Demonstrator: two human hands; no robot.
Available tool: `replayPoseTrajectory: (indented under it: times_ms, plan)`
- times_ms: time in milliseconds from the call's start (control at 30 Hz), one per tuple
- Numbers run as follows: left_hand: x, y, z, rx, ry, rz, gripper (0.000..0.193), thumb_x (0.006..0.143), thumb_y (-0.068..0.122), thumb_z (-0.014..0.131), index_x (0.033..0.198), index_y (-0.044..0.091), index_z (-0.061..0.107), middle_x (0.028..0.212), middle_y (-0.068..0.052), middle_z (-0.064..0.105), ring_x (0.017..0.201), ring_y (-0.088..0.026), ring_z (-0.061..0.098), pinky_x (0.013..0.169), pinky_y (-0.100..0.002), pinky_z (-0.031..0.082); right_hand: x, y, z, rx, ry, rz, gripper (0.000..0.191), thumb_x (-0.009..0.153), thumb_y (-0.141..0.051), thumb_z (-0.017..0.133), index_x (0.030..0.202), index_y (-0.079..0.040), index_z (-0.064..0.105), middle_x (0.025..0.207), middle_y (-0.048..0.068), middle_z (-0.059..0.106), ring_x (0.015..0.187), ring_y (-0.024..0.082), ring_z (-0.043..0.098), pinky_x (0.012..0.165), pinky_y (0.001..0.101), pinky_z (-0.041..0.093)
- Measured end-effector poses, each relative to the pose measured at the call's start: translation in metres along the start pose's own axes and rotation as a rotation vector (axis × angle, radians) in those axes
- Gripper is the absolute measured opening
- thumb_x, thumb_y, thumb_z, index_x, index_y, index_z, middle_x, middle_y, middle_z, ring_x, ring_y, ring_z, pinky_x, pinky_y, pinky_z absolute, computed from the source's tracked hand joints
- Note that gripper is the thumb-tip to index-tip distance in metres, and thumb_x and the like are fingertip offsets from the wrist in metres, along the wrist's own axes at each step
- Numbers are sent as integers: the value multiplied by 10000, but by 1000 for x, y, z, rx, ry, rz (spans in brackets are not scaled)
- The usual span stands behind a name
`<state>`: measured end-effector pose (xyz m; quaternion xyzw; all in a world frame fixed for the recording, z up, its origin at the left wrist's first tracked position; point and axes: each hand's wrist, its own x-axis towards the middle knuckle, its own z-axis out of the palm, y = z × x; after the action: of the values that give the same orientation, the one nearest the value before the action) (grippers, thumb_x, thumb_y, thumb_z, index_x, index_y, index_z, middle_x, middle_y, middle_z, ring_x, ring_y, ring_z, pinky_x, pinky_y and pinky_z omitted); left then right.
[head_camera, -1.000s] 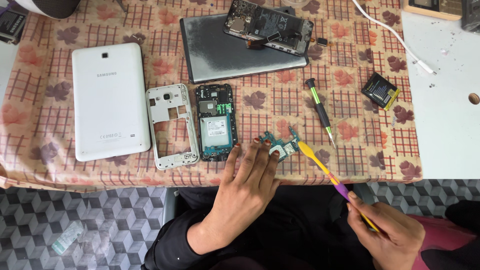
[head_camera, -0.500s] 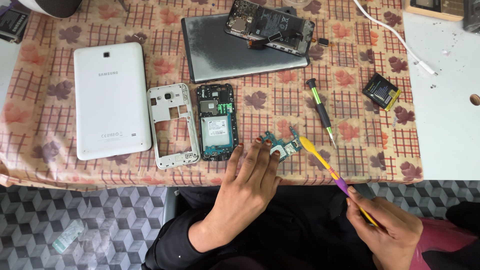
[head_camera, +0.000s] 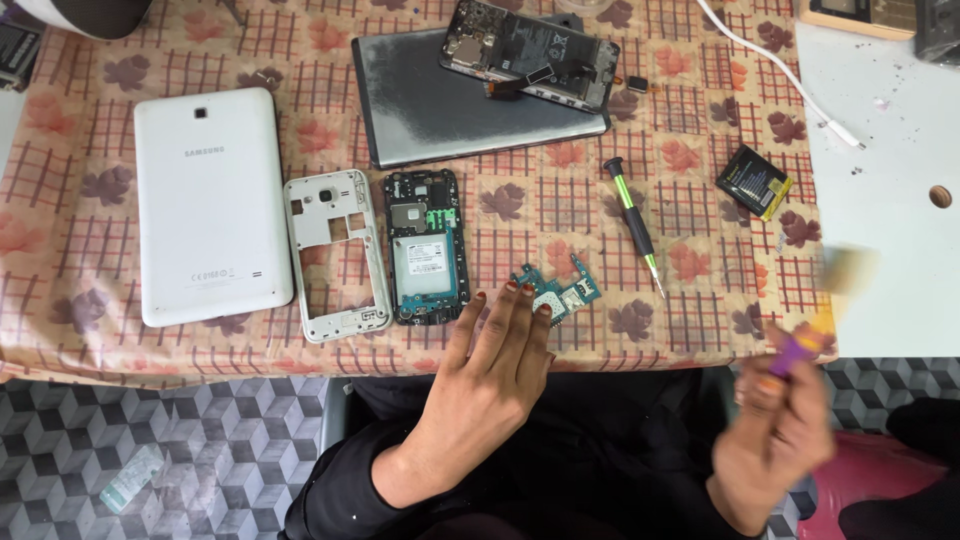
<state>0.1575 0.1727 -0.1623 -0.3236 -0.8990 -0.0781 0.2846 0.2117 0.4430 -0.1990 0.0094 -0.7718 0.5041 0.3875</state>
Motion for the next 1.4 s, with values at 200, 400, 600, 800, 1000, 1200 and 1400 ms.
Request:
replayPoseTrajectory:
  times_ms: [200,400,600,800,1000,1200,1400]
  plan:
    - [0,2,-3,-9,-38,-11,473,975,312,628,1287,-42,669,1349,-197,641,1360,-331,519,1139,-511,405,13,-49,46,-445,-232,85,343,924,-36,687,1265,-66,711,896,85,742,584,86,602,513,269,465]
    - [-1,3,-4,-20,-60,-21,499,981,320,629,1313,-51,664,1363,-204,629,1365,-333,510,1155,-509,395,36,-75,77,-666,-448,7,312,907,-130,739,1218,-133,765,719,85,695,535,197,631,507,349,475]
    - [-2,4,-4,-13,-45,-8,514,984,346,626,1290,-66,666,1375,-221,623,1370,-345,516,1142,-509,405,35,-59,77,-88,-315,281,201,944,-48,742,1143,-22,749,745,-27,670,609,19,507,513,197,369]
    - [-2,2,-3,-111,-34,-11,519,988,340,639,1331,-48,653,1397,-206,617,1379,-347,504,1138,-508,410,32,-50,82,94,-213,286,116,900,-16,823,967,20,735,640,-68,491,571,-15,377,524,169,275]
    - [-7,1,-10,-240,-118,33,497,898,346,698,1233,-17,647,1386,-206,616,1400,-373,482,1151,-548,374,40,-56,94,-128,-323,-424,263,804,-98,883,1006,-70,716,670,-30,585,572,57,539,510,238,390]
    - [-24,4,-26,-441,-177,93,547,905,370,721,1270,-30,654,1311,-161,630,1354,-358,514,1125,-544,386,25,-60,97,-179,-401,-311,284,792,-71,907,1003,-69,718,700,8,622,572,92,543,527,264,422]
    - [-23,-3,-33,-373,-128,60,510,912,357,727,1256,-13,663,1300,-156,628,1280,-332,557,1104,-489,442,13,-44,73,-26,-313,29,292,817,-82,870,1048,-37,697,1039,90,777,561,33,464,504,218,375]
